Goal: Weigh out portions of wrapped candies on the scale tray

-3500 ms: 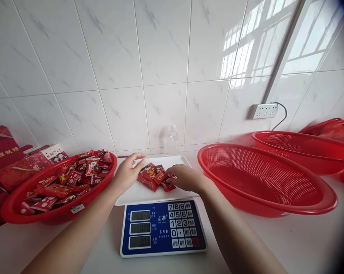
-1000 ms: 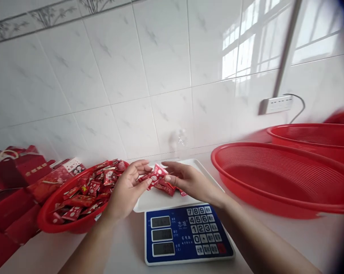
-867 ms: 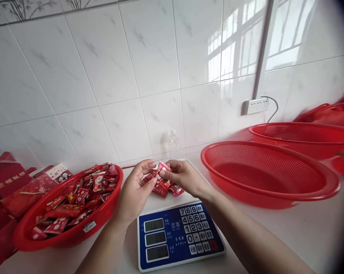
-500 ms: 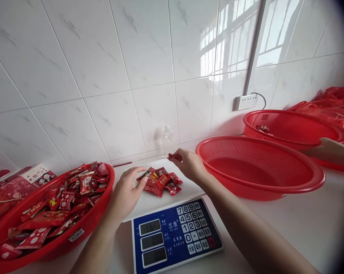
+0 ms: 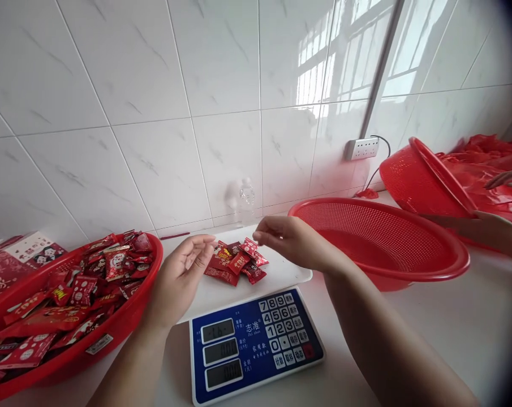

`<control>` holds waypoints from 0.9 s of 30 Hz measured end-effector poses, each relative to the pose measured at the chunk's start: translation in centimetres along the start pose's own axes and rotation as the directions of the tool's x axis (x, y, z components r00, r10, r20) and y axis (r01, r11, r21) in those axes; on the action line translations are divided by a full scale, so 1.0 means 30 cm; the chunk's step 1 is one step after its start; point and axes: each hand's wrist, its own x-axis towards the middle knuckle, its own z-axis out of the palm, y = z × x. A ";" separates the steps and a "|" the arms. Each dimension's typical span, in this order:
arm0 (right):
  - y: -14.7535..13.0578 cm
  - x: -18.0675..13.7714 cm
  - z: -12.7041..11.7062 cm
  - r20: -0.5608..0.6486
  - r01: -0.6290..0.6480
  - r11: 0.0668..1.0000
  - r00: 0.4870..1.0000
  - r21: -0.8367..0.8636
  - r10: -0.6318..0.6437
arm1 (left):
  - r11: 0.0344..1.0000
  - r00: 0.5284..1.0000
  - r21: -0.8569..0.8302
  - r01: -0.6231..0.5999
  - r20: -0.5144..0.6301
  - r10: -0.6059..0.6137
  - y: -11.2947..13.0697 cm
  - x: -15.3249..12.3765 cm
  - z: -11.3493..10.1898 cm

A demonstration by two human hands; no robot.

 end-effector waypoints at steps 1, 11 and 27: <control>-0.018 -0.012 -0.006 0.081 0.044 0.997 0.995 0.061 -0.049 | 0.996 1.000 -0.085 -0.004 0.028 0.006 0.015 -0.009 0.000; -0.132 -0.077 0.107 0.465 0.314 0.872 0.750 0.375 -0.470 | 0.988 0.927 -0.142 -0.062 0.359 0.110 0.125 -0.144 0.117; -0.038 -0.056 0.062 0.203 0.171 0.933 0.973 -0.317 -0.110 | 0.675 0.944 -0.717 0.174 -0.073 -0.321 0.096 0.015 -0.095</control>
